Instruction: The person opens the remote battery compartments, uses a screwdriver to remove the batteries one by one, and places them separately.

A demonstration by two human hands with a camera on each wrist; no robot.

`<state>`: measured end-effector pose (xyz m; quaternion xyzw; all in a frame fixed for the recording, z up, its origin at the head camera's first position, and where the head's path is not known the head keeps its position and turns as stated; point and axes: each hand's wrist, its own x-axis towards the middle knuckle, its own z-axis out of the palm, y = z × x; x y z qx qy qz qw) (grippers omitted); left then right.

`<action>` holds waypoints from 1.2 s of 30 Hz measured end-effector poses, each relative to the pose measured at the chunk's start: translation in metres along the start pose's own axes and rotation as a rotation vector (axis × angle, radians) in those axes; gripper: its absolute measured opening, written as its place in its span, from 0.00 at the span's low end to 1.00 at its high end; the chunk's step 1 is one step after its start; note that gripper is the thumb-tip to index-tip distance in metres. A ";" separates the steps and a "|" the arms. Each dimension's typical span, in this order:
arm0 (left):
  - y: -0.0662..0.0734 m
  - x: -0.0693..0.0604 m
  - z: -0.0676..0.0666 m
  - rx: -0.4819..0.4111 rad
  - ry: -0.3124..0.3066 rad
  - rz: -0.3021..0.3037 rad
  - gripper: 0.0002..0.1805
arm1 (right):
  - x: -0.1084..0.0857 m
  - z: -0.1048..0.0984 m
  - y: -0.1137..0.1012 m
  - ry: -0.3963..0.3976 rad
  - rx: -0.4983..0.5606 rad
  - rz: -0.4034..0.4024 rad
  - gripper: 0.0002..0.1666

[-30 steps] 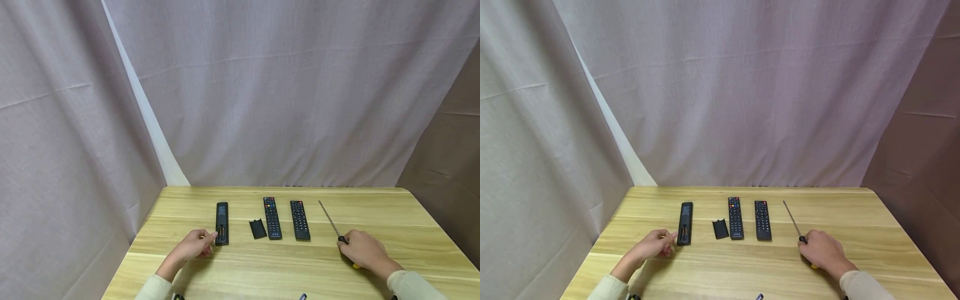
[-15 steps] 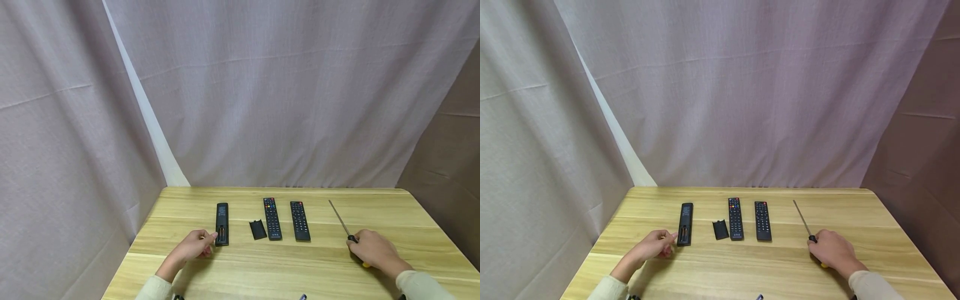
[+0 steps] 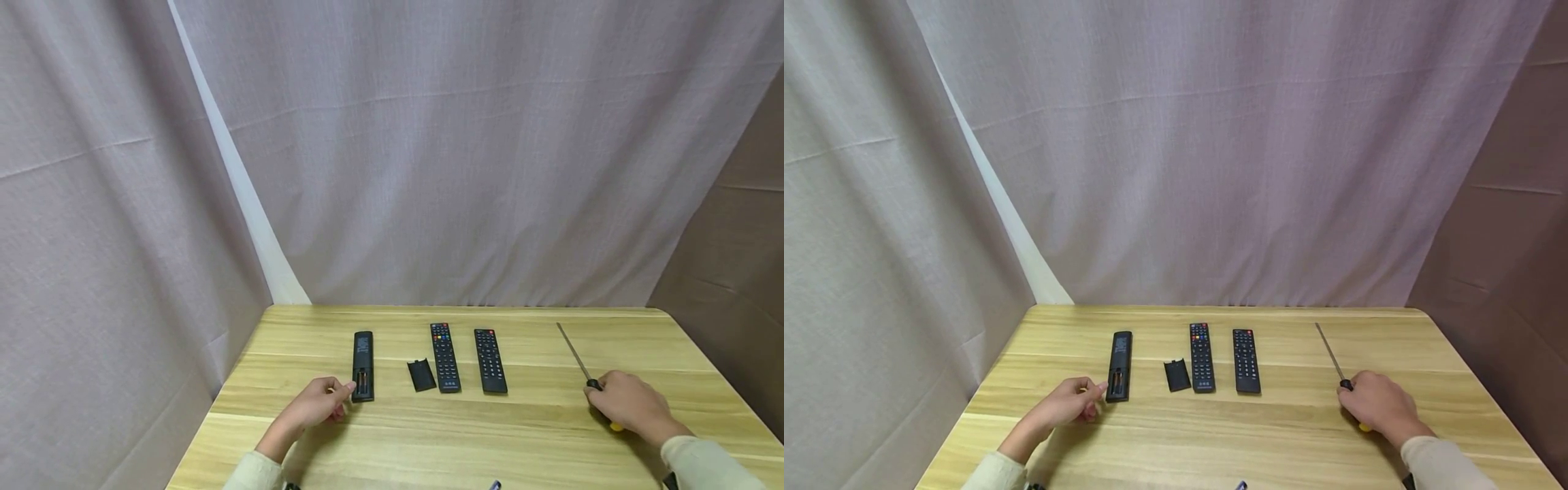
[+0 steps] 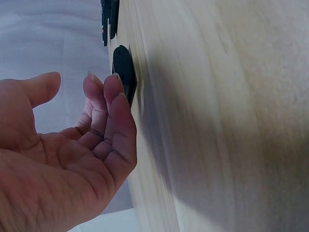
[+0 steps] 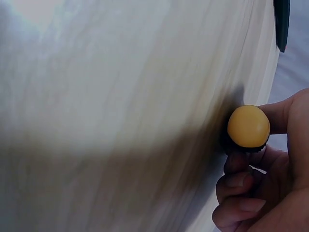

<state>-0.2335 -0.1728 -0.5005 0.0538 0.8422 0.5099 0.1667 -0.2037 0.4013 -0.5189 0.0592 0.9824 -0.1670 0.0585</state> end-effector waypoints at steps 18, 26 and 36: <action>-0.001 0.001 -0.001 0.003 0.013 0.007 0.25 | -0.003 -0.001 0.001 0.026 -0.011 -0.012 0.28; 0.000 0.002 -0.003 -0.003 0.020 -0.006 0.25 | -0.007 -0.010 -0.003 0.067 -0.049 -0.013 0.38; 0.009 -0.001 -0.006 0.002 -0.024 -0.016 0.27 | -0.026 -0.019 -0.048 0.247 -0.066 -0.115 0.34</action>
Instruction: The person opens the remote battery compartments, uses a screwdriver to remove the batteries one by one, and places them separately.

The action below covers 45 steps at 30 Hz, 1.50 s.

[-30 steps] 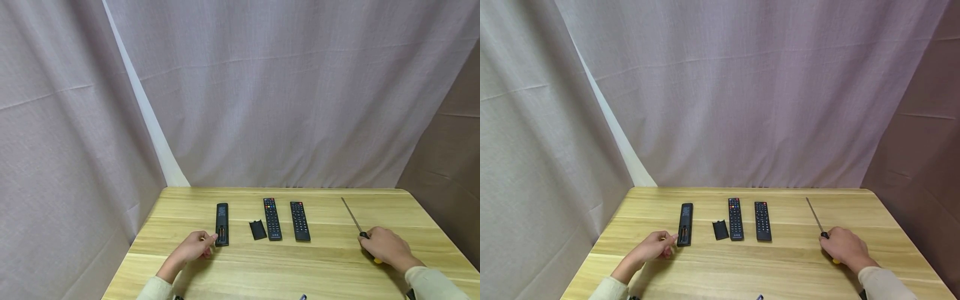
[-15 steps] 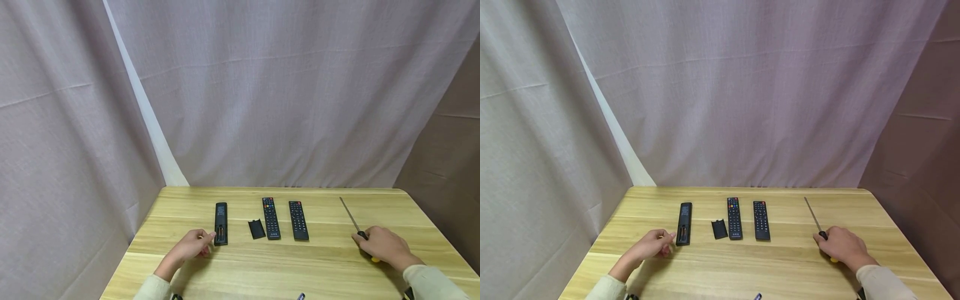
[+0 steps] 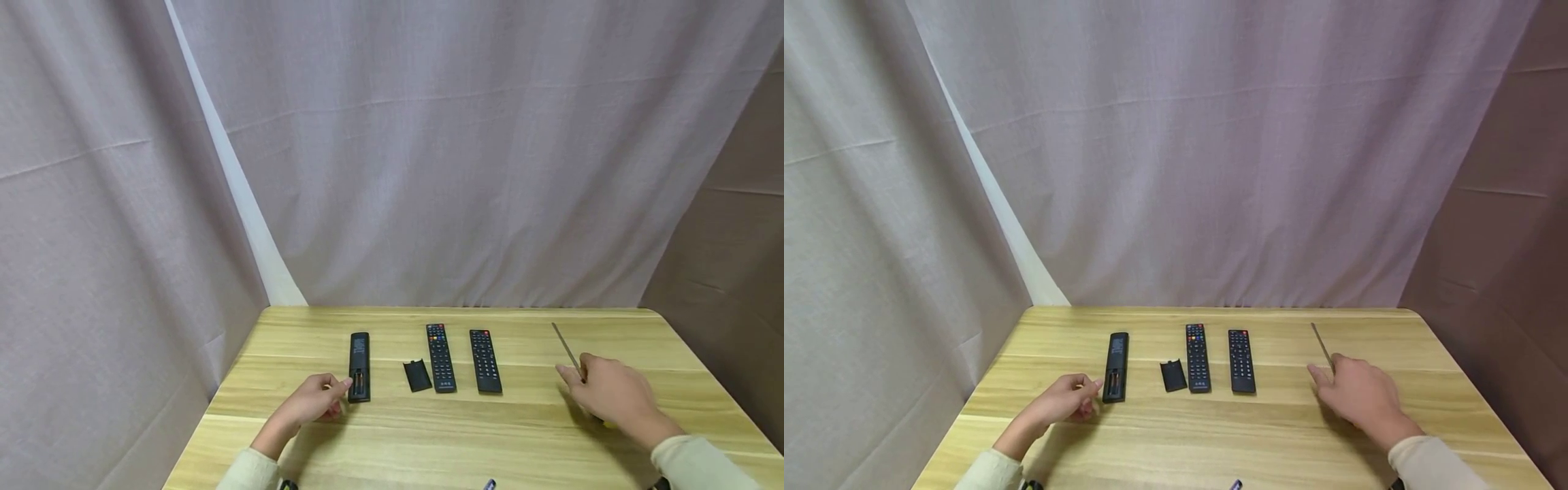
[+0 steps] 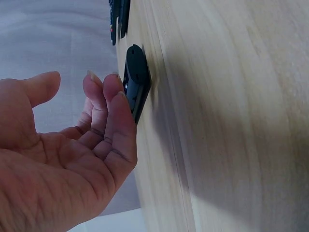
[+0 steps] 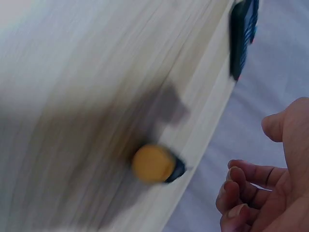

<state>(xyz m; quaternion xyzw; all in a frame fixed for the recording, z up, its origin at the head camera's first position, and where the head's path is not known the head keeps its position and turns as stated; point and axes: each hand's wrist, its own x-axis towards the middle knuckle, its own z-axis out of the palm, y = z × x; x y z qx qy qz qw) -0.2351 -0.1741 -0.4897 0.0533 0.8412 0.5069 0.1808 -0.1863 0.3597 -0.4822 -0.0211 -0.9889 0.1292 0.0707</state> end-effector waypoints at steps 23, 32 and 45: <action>-0.003 0.001 0.000 -0.012 0.008 -0.005 0.26 | -0.029 0.014 -0.067 0.081 0.031 -0.119 0.32; -0.004 0.005 0.004 -0.065 0.024 -0.001 0.24 | -0.028 0.017 -0.068 0.122 0.054 -0.126 0.31; 0.006 0.016 0.020 -0.093 -0.027 0.046 0.28 | -0.029 0.018 -0.058 0.143 0.066 -0.133 0.30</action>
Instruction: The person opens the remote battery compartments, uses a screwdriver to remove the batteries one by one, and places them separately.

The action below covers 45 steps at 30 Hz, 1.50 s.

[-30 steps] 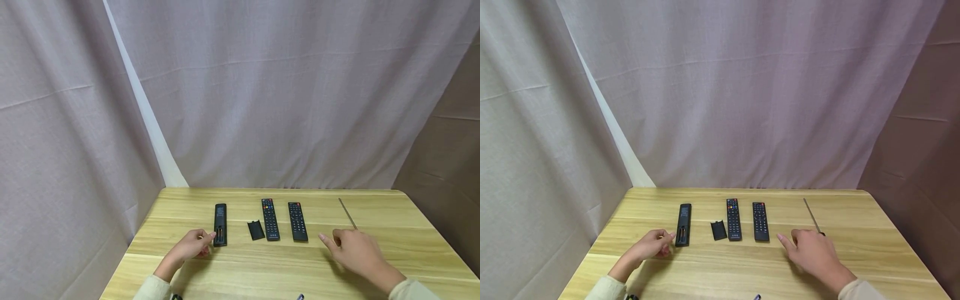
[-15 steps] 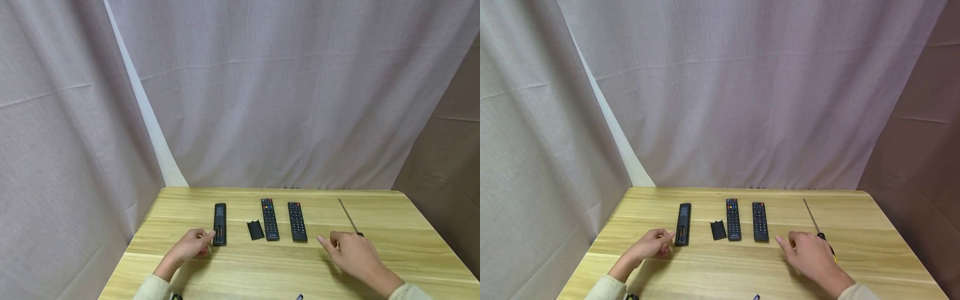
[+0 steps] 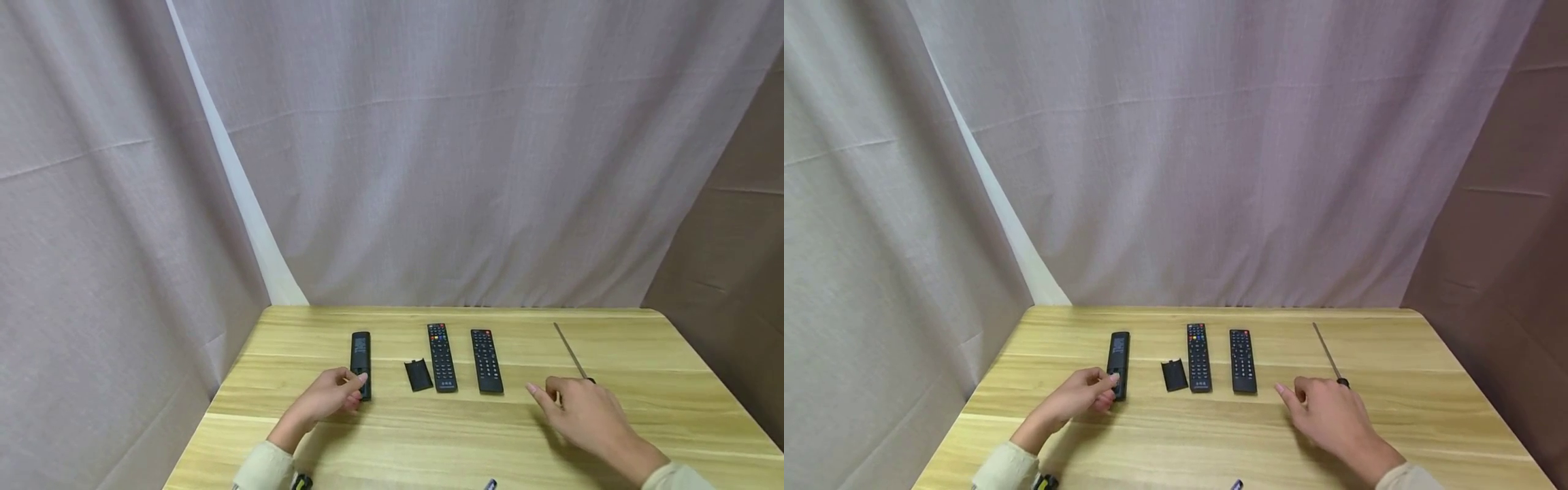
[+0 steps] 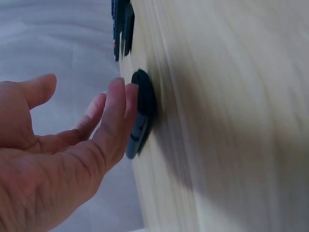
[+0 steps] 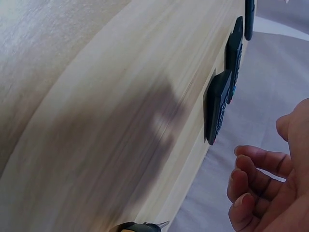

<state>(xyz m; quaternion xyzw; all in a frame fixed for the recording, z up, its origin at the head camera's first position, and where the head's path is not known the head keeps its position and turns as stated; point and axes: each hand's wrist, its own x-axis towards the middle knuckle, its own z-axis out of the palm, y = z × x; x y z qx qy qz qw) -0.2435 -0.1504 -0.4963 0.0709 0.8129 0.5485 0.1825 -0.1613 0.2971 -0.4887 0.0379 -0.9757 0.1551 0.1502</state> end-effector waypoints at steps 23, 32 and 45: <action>0.064 0.066 0.061 0.377 0.067 0.044 0.35 | 0.001 0.001 -0.004 -0.023 -0.017 -0.011 0.31; 0.072 0.095 0.085 0.495 0.101 0.064 0.33 | 0.001 0.003 -0.004 -0.038 -0.030 -0.029 0.32; 0.091 0.130 0.137 0.831 0.190 0.002 0.43 | 0.000 0.006 -0.003 -0.033 -0.048 -0.048 0.31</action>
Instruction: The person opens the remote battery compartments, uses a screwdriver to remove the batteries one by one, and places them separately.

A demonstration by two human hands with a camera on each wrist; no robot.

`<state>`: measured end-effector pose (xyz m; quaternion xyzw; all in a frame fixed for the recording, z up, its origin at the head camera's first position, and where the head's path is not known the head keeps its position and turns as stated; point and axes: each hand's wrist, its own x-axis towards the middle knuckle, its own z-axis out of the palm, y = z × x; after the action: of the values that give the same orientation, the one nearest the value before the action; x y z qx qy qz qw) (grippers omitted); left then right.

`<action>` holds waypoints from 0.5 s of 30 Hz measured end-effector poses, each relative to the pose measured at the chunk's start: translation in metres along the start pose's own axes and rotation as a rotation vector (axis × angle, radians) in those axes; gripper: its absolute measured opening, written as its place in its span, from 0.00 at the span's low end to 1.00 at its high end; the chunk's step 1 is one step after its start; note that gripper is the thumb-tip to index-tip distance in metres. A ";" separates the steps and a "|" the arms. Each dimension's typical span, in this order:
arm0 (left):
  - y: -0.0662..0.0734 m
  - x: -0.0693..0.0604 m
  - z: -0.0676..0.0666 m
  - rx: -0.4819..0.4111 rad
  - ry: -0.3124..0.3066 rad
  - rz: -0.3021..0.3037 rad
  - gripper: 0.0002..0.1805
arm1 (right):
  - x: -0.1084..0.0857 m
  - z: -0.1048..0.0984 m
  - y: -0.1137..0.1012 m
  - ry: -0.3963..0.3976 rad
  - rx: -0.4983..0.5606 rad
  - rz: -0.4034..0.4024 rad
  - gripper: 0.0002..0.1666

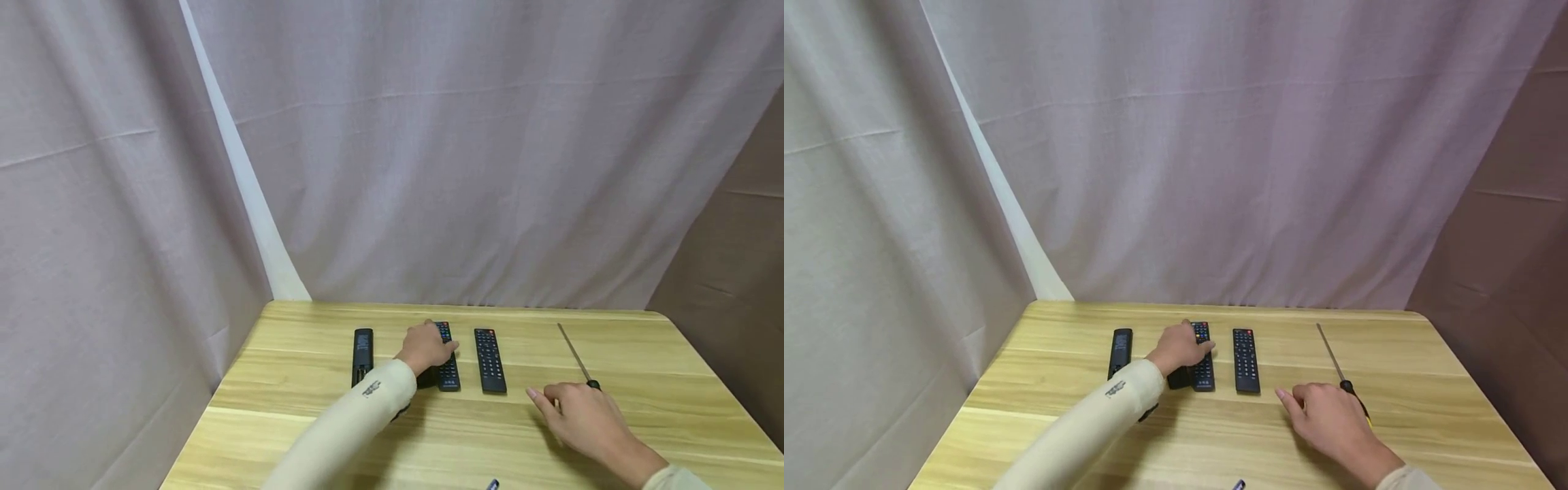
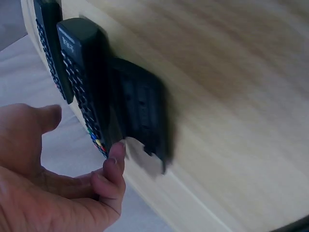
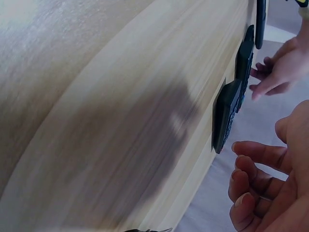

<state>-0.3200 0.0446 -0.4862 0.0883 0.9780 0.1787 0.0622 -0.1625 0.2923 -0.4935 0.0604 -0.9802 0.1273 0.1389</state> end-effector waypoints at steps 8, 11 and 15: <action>0.020 0.008 0.005 0.103 -0.014 -0.034 0.43 | -0.001 0.001 0.000 -0.021 0.001 0.014 0.33; 0.020 0.009 0.007 0.126 -0.017 -0.026 0.39 | -0.002 0.001 -0.001 -0.012 0.003 0.013 0.33; 0.017 0.014 0.012 0.102 0.011 -0.004 0.28 | -0.001 0.001 -0.001 -0.013 0.005 0.020 0.33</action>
<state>-0.3290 0.0665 -0.4926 0.0884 0.9863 0.1288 0.0525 -0.1620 0.2907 -0.4946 0.0518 -0.9813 0.1309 0.1312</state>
